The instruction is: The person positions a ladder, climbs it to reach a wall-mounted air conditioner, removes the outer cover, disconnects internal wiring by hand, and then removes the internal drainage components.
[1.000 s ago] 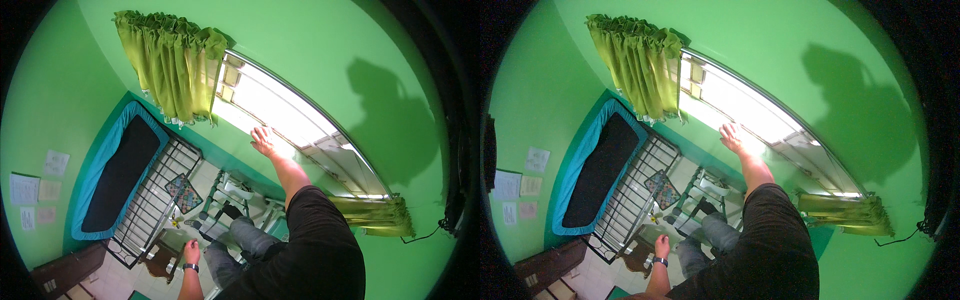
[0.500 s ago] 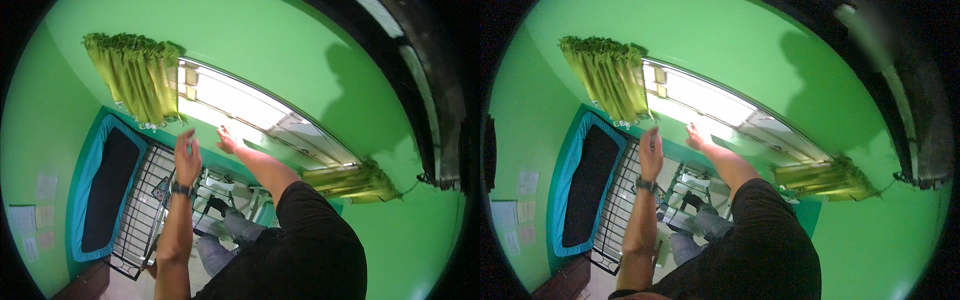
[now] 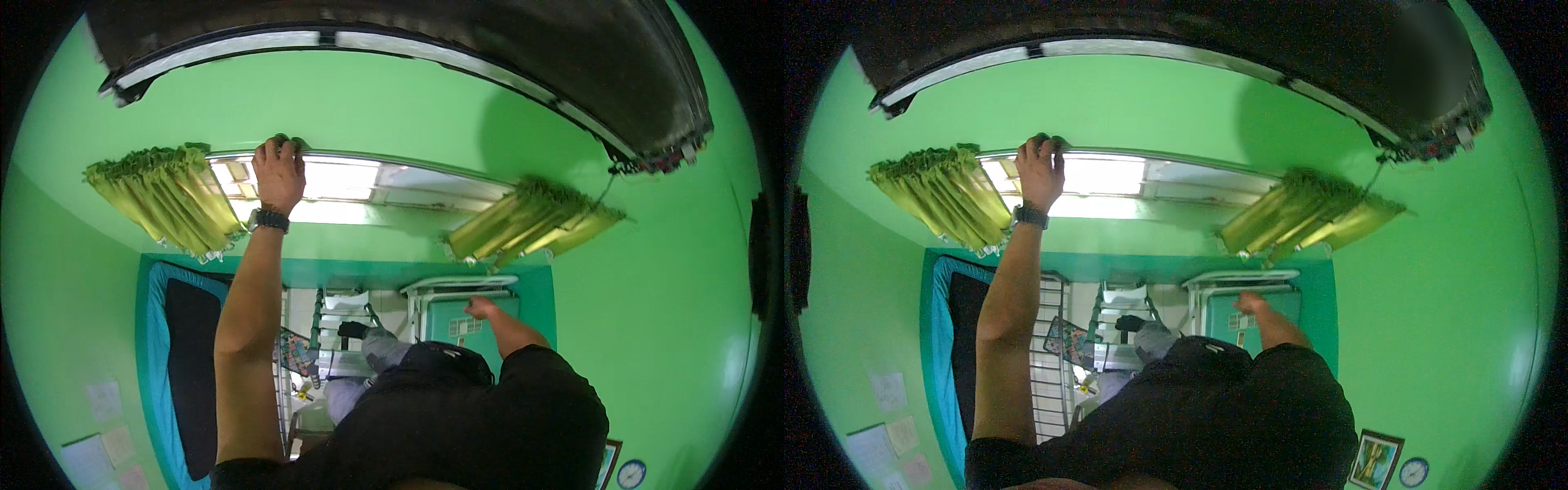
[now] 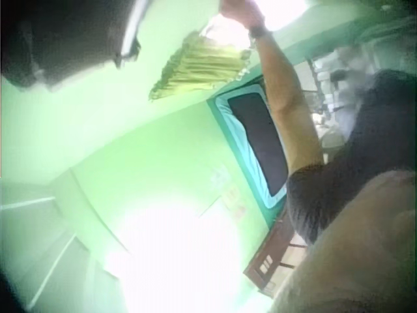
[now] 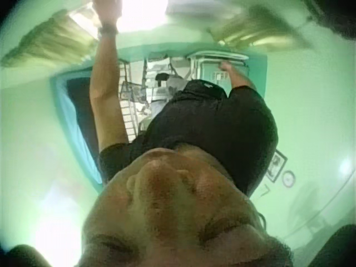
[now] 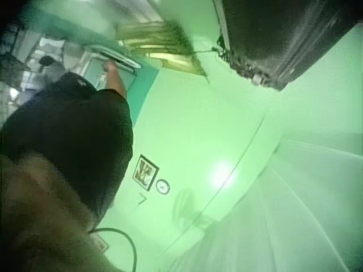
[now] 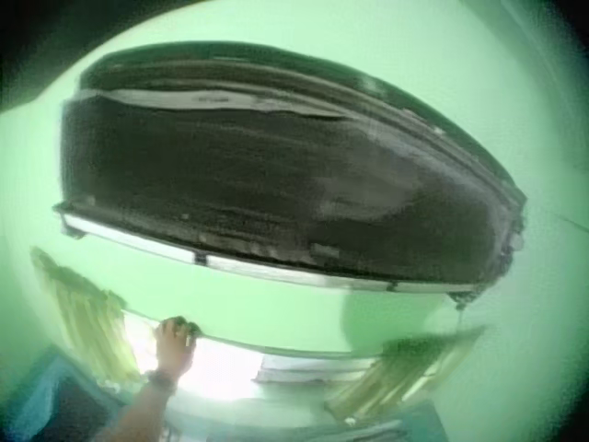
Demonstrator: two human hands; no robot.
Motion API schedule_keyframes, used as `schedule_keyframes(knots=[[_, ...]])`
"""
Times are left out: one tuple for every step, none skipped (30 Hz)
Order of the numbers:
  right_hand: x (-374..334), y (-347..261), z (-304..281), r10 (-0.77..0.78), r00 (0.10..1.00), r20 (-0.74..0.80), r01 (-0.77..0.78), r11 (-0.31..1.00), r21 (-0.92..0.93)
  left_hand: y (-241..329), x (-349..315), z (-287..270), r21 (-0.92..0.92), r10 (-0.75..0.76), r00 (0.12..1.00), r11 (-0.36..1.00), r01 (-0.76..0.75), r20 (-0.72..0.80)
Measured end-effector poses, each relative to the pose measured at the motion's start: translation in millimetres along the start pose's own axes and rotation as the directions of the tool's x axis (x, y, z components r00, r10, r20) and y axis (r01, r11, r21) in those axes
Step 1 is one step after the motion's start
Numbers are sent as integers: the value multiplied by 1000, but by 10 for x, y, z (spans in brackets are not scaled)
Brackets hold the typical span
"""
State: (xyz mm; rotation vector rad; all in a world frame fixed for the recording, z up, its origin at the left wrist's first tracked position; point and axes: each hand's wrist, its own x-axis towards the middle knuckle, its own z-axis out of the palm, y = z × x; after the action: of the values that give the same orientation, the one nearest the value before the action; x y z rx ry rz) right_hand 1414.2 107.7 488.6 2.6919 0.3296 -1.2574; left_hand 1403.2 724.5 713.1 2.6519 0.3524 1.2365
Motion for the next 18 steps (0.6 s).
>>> schedule_keyframes(knots=[[-122, 139, 67, 91, 996, 26, -93, 993, 77, 13, -7, 14, -22, 28, 1000, 999, -28, 12], [-238, 216, 176, 95, 995, 39, -99, 991, 96, 16, -20, 17, -44, 54, 998, 998, -53, 22], [-381, 233, 249, 121, 992, 37, -126, 979, 159, -10, -52, 13, -28, 72, 996, 997, -71, 61], [-536, 272, 297, 156, 987, 32, -159, 962, 220, -30, -72, 25, -4, 73, 992, 997, -73, 105], [-619, 216, 349, 124, 992, 19, -126, 971, 204, -63, -99, 28, 1, 73, 984, 997, -74, 161], [-715, 167, 422, 132, 991, 33, -136, 966, 218, -36, -128, 21, 1, 69, 973, 997, -71, 222], [-726, 60, 468, 115, 993, 23, -117, 960, 253, -49, -143, 19, 36, 83, 975, 995, -92, 206], [-733, -55, 511, 96, 995, 13, -95, 953, 287, -65, -151, 27, 39, 91, 973, 994, -102, 212], [-691, -161, 548, 88, 996, 15, -89, 953, 290, -92, -148, 23, 55, 107, 979, 992, -117, 172], [-649, -232, 582, -38, 999, 3, 35, 954, 297, -74, -128, 27, 63, 125, 984, 989, -134, 127], [-599, -313, 611, -165, 986, -11, 160, 940, 300, -81, -106, 16, 64, 129, 983, 988, -138, 127], [-559, -404, 609, -165, 986, -8, 159, 939, 305, -59, -87, 3, 43, 106, 982, 993, -114, 157], [-524, -500, 560, -243, 970, -32, 242, 928, 284, -35, -73, 2, 21, 86, 979, 996, -91, 186], [-489, -580, 498, -320, 946, -56, 323, 910, 261, -9, -86, -4, 21, 92, 977, 995, -98, 190], [-410, -618, 445, -319, 946, -61, 323, 908, 267, 3, -80, -16, -9, 120, 978, 993, -121, 168], [-315, -636, 392, -340, 936, -86, 351, 894, 279, 0, -87, -18, -39, 145, 979, 989, -141, 144], [-216, -656, 334, -362, 925, -112, 379, 879, 289, -15, -87, -19, -76, 165, 981, 985, -158, 102], [-160, -725, 225, -363, 925, -114, 381, 878, 291, -40, -119, -15, -74, 167, 981, 984, -160, 102]])
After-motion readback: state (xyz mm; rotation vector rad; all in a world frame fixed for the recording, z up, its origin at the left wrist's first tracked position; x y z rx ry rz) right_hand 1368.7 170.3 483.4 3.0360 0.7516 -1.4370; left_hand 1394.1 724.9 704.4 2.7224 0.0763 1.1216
